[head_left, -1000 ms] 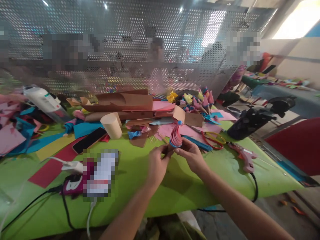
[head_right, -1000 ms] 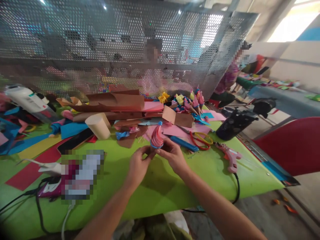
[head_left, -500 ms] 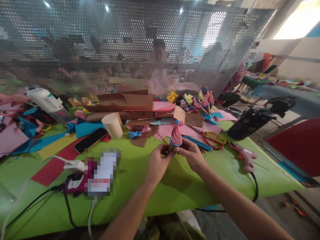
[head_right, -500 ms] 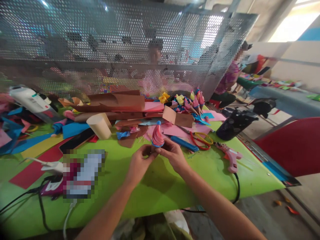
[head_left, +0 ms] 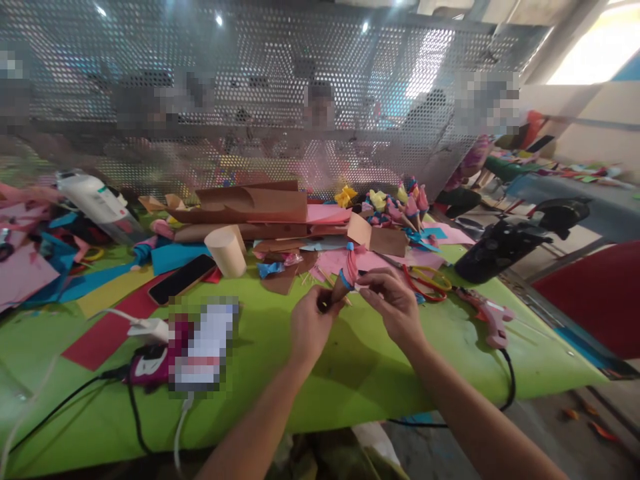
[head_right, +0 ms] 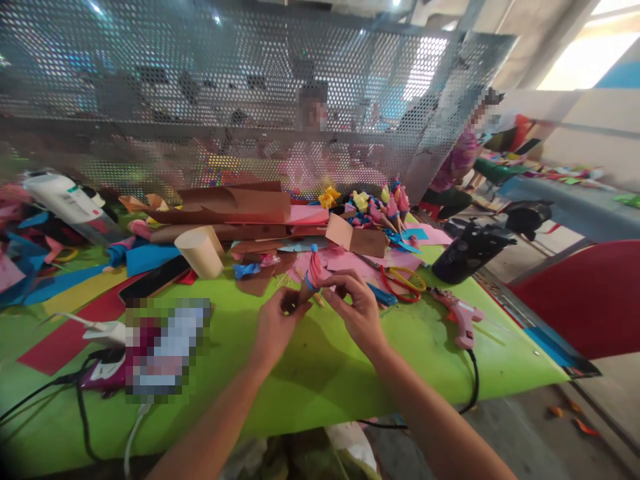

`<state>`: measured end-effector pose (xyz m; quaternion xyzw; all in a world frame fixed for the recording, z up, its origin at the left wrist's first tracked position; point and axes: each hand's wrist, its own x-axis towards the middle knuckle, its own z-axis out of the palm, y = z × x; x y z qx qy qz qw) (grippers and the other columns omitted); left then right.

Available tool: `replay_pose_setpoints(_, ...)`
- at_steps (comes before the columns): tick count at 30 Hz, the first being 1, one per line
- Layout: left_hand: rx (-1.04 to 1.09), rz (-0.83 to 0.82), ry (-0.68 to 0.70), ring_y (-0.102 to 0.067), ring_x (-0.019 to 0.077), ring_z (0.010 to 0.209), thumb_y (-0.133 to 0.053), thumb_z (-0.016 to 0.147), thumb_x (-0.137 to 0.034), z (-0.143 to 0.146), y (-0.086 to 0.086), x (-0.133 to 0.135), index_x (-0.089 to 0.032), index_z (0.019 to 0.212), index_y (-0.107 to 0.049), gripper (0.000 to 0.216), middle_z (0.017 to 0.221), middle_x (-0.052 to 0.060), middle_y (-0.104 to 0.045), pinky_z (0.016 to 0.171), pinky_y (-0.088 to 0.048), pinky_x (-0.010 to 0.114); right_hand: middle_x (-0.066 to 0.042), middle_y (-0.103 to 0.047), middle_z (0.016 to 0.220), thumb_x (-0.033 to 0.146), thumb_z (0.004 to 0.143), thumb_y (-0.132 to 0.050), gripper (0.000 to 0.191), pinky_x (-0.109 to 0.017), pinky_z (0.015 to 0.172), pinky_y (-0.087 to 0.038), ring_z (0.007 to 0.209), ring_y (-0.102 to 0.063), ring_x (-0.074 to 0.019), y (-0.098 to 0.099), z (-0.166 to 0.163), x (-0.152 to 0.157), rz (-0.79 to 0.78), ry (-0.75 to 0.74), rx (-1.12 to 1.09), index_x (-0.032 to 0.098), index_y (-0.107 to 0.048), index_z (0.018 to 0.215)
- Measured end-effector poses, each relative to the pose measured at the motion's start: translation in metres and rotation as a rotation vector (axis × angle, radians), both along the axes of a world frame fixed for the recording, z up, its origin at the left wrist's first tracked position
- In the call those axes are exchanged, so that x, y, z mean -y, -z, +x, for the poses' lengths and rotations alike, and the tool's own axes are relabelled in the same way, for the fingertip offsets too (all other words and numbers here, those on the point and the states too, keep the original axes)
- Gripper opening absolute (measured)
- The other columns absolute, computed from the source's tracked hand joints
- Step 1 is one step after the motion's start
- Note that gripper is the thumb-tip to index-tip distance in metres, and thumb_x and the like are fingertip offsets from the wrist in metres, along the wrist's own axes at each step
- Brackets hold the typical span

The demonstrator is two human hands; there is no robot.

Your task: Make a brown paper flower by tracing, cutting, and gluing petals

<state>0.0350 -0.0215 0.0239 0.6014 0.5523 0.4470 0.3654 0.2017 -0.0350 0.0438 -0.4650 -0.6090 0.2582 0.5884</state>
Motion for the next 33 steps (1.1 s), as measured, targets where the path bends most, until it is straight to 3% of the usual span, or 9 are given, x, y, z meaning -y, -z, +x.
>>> replay_pose_setpoints(7, -0.024, 0.017, -0.010, -0.062, 0.0154, 0.062, -0.079, 0.071, -0.032, -0.001, -0.002, 0.000, -0.020, 0.073, -0.064, 0.019, 0.066, -0.001, -0.068, 0.059, -0.041, 0.025, -0.005, -0.063, 0.089, 0.043, 0.085, -0.073, 0.019, -0.032, 0.065, -0.044, 0.071, -0.053, -0.0174, 0.002, -0.002, -0.002, -0.008, -0.051, 0.024, 0.024, -0.074, 0.088)
replay_pose_setpoints(12, 0.044, 0.026, 0.018, -0.062, 0.0150, 0.061, -0.073, 0.075, -0.032, -0.002, -0.003, 0.000, -0.020, 0.076, -0.065, 0.015, 0.068, -0.001, -0.069, 0.059, -0.042, 0.025, -0.002, -0.061, 0.092, 0.047, 0.078, -0.079, 0.033, -0.030, 0.065, -0.043, 0.070, -0.050, -0.0157, 0.010, -0.002, -0.006, -0.084, -0.031, -0.123, 0.025, -0.066, 0.100)
replay_pose_setpoints(19, 0.146, 0.078, 0.105, -0.065, 0.0186, 0.068, -0.071, 0.077, -0.046, -0.002, -0.005, 0.002, -0.019, 0.081, -0.067, 0.027, 0.073, 0.003, -0.072, 0.065, -0.049, 0.028, 0.002, -0.060, 0.080, 0.053, 0.061, -0.089, 0.056, -0.029, 0.063, -0.043, 0.067, -0.052, -0.0154, 0.012, -0.013, -0.013, -0.297, -0.232, -0.235, 0.024, -0.064, 0.101)
replay_pose_setpoints(24, 0.114, 0.097, 0.130, -0.067, 0.0208, 0.070, -0.069, 0.079, -0.044, -0.001, -0.003, 0.001, -0.020, 0.080, -0.067, 0.024, 0.073, 0.003, -0.073, 0.066, -0.051, 0.029, 0.000, -0.065, 0.078, 0.053, 0.057, -0.091, 0.052, -0.032, 0.073, -0.048, 0.074, -0.059, -0.0186, 0.012, -0.020, -0.016, -0.294, -0.307, -0.339, 0.022, -0.063, 0.086)
replay_pose_setpoints(28, 0.176, 0.061, 0.211, -0.073, 0.0239, 0.081, -0.066, 0.082, -0.041, -0.001, -0.003, 0.000, -0.020, 0.092, -0.070, 0.023, 0.084, 0.007, -0.077, 0.075, -0.055, 0.032, 0.001, -0.064, 0.075, 0.051, 0.058, -0.092, 0.051, -0.031, 0.071, -0.049, 0.071, -0.059, -0.0176, 0.015, -0.019, -0.017, -0.293, -0.229, -0.340, 0.022, -0.065, 0.088)
replay_pose_setpoints(33, 0.117, 0.052, 0.213, -0.074, 0.0246, 0.083, -0.067, 0.081, -0.033, -0.002, 0.002, -0.003, -0.020, 0.094, -0.072, 0.019, 0.089, 0.008, -0.079, 0.077, -0.056, 0.033, 0.001, -0.066, 0.078, 0.042, 0.058, -0.092, 0.043, -0.028, 0.070, -0.049, 0.071, -0.059, -0.0158, 0.016, -0.020, -0.016, -0.282, -0.292, -0.344, 0.021, -0.065, 0.085)
